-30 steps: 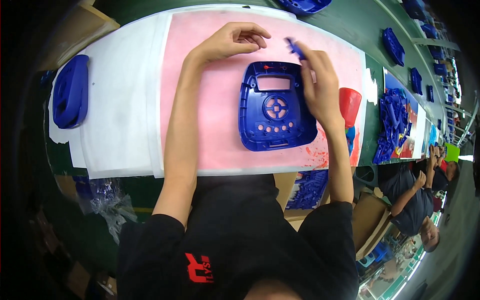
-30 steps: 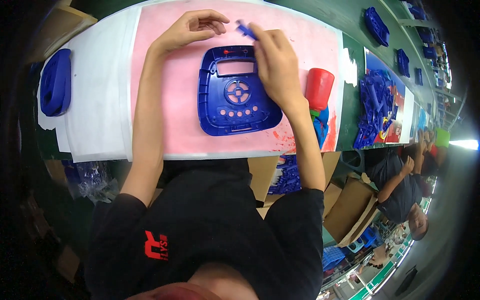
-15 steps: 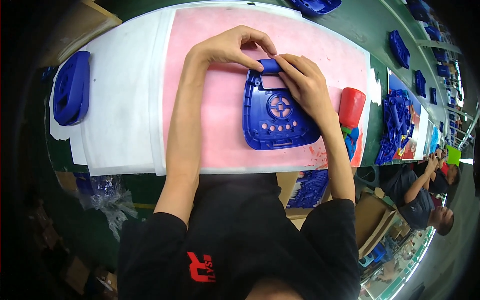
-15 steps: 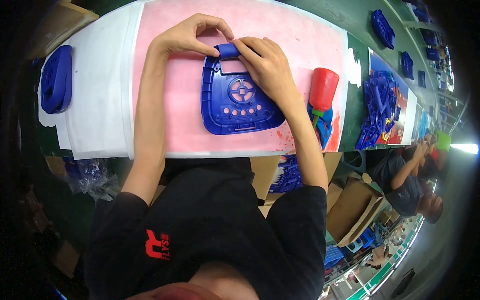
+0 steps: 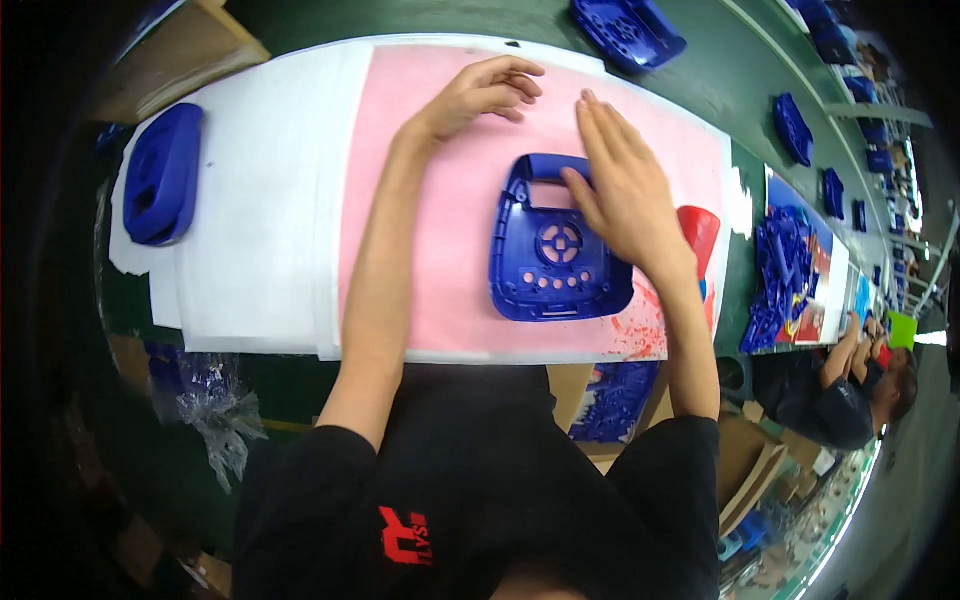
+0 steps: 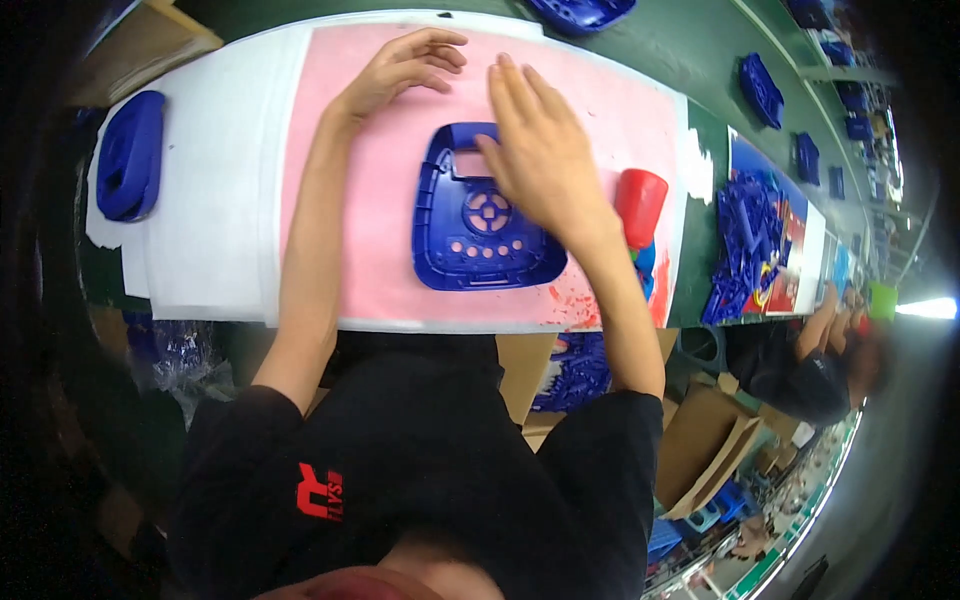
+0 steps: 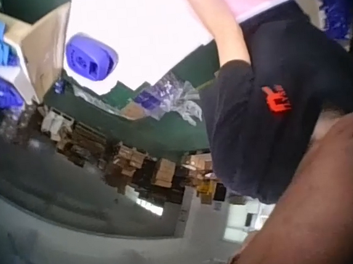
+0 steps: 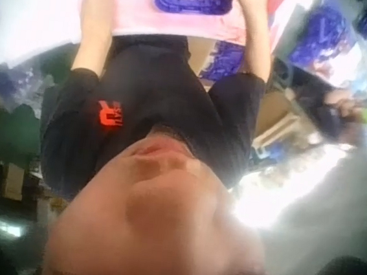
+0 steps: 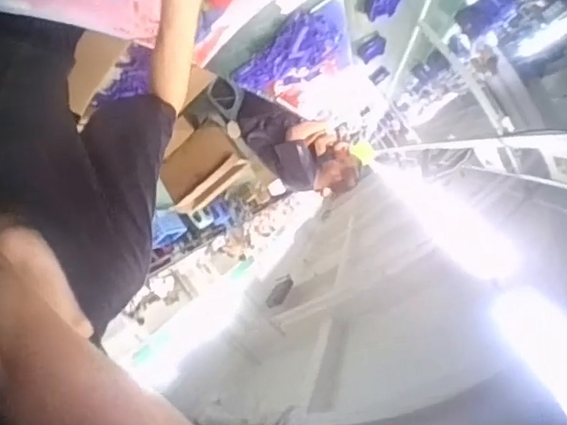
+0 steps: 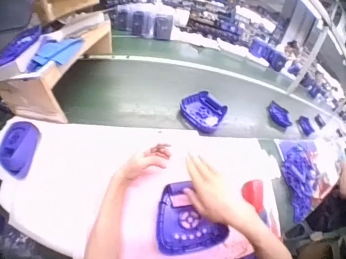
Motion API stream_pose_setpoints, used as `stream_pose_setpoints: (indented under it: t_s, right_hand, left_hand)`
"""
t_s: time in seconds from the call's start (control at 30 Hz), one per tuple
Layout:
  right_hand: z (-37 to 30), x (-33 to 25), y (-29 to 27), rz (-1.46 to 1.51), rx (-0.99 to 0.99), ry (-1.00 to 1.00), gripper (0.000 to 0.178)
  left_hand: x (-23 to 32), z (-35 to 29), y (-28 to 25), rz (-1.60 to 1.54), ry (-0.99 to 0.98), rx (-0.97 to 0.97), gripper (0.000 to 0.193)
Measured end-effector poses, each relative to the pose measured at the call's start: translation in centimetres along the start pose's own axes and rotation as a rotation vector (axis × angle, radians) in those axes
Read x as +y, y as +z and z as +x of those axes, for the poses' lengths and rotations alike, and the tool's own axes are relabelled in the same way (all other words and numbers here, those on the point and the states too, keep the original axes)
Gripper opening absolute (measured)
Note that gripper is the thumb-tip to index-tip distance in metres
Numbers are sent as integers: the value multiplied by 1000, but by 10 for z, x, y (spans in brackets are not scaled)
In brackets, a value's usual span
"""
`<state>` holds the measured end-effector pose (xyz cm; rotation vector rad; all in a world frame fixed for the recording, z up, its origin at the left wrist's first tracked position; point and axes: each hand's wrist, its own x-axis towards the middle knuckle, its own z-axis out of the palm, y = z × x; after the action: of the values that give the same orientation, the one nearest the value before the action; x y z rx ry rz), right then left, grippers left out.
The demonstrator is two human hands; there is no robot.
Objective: Applying glue and assembling blue plastic housing components on an assembly line.
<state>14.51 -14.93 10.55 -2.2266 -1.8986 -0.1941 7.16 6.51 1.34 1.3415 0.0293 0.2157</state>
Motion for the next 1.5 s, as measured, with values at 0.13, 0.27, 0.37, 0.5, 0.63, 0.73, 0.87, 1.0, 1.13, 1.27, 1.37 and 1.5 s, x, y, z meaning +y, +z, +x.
stream_pose_setpoints:
  t_s: [0.13, 0.27, 0.37, 0.5, 0.63, 0.73, 0.87, 1.0, 1.13, 1.27, 1.37, 1.5]
  right_hand:
    - [-6, 30, 18, 150, -386, 157, 42]
    - [2, 69, 28, 508, -256, 401, 33]
    - [30, 81, 46, 725, 29, 735, 45]
    - [45, 58, 78, 1107, 239, 559, 36]
    - [27, 45, 116, 967, 505, 528, 15]
    - [17, 48, 105, 1261, 577, 583, 13]
    - [22, 46, 104, 1412, 555, 604, 13]
    - [22, 43, 106, 1340, 486, 601, 14]
    - [15, 50, 102, 1322, 522, 601, 14]
    - [19, 50, 109, 1107, 536, 527, 17]
    - [24, 48, 113, 974, 536, 506, 18]
    - [28, 45, 118, 1102, 605, 543, 15]
  left_hand:
    - [4, 5, -3, 27, 194, 279, 28]
    - [14, -6, -24, -29, 462, 699, 22]
    - [31, -30, -56, -411, 712, 1026, 16]
    - [77, -83, -82, -482, 632, 1253, 14]
    - [138, -150, -114, 120, 446, 1305, 21]
    - [162, -207, -150, 1139, 184, 1432, 27]
    - [162, -274, -197, 1796, -680, 1246, 91]
    - [139, -289, -175, 1844, -628, 827, 97]
    - [127, -280, -140, 1848, -586, 755, 101]
    - [135, -299, -142, 1910, -335, 719, 84]
    - [142, -308, -150, 1947, -375, 591, 93]
    - [159, -282, -112, 1972, -332, 533, 86]
